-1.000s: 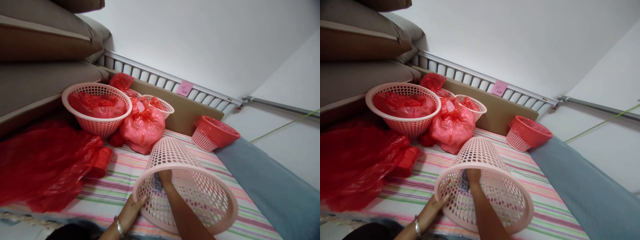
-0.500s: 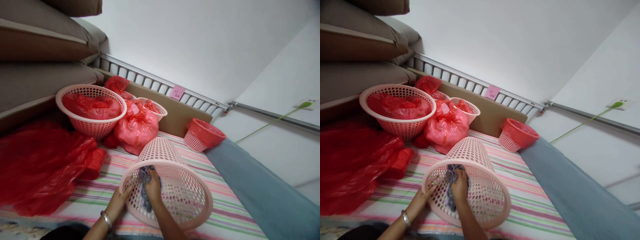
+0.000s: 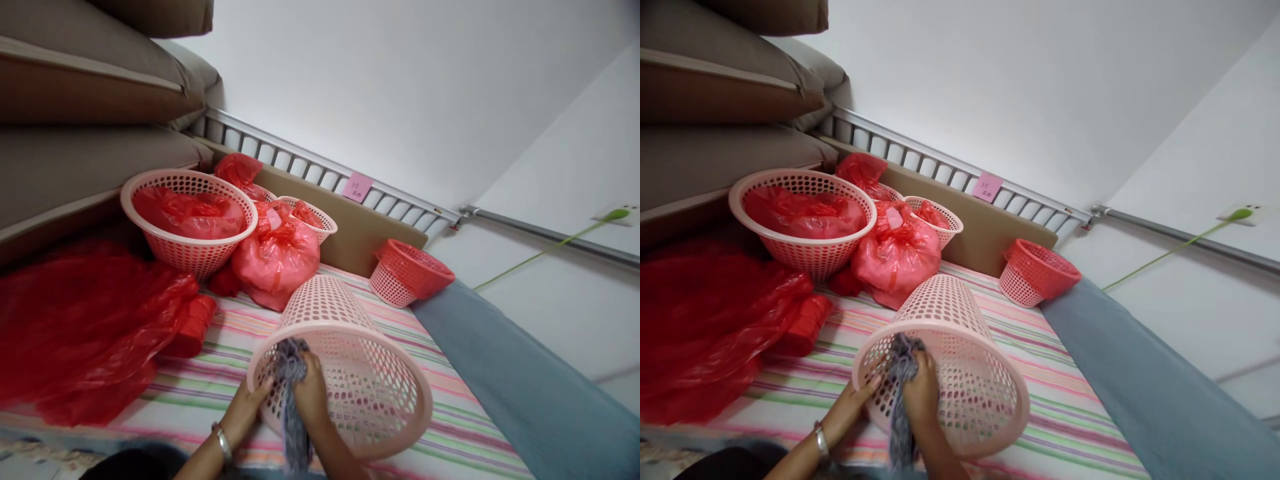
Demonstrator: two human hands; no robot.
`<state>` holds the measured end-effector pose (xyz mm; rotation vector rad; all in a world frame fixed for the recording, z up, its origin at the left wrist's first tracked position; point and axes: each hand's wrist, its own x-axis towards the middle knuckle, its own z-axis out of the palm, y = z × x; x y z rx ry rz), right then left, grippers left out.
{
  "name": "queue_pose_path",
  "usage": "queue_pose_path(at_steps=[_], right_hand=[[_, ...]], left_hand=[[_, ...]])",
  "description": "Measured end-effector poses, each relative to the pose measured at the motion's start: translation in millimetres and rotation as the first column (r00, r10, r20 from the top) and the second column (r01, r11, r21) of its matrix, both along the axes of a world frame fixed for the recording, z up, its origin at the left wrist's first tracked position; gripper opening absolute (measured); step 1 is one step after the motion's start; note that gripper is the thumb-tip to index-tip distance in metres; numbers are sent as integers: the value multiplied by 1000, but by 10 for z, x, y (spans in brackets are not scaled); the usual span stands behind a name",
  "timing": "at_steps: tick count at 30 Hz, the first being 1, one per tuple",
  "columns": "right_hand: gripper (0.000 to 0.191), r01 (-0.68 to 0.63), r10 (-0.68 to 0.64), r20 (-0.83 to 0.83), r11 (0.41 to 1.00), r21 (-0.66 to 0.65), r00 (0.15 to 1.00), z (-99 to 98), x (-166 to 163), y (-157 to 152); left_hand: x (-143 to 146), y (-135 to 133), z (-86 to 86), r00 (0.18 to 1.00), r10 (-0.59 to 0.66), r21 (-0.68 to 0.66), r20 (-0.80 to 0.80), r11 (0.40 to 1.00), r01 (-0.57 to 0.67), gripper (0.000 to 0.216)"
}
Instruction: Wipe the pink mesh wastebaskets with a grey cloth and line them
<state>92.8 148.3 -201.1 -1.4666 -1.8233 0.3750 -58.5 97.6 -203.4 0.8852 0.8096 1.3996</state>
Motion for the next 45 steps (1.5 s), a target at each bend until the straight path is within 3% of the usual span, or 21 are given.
queue_pose_path(at_steps=[3,7,14,20,25,33,39,42,45], right_hand=[[48,123,-125,61,992,41,990,32,-48,464],[36,162,-169,143,985,59,975,44,-58,923],[30,137,-138,175,990,12,975,-9,44,1209],[37,128,-126,183,992,-3,975,-31,107,1141],[55,99,-97,153,995,-11,983,8,78,944],[59,-52,52,-5,999,-1,999,-15,-45,40],[72,-238,234,-69,970,-59,970,-89,102,-585],[69,-221,216,-87,974,-43,972,-94,146,-497],[60,-96,96,-110,995,5,989,-52,96,-104]], left_hand=[[38,-11,-17,999,3,-32,42,999,-2,62],[51,-24,-22,1000,-5,-58,31,998,7,64],[79,-40,33,998,-41,-9,-41,999,40,58],[-133,16,141,991,-9,-28,-134,1000,6,66],[-165,23,226,984,-67,19,-165,997,71,46],[-117,35,216,985,-21,43,-168,999,28,53],[-122,30,173,988,-6,67,-157,998,17,52],[-94,22,155,992,-63,68,-110,995,71,50],[-58,27,135,995,-92,78,-42,992,95,51]])
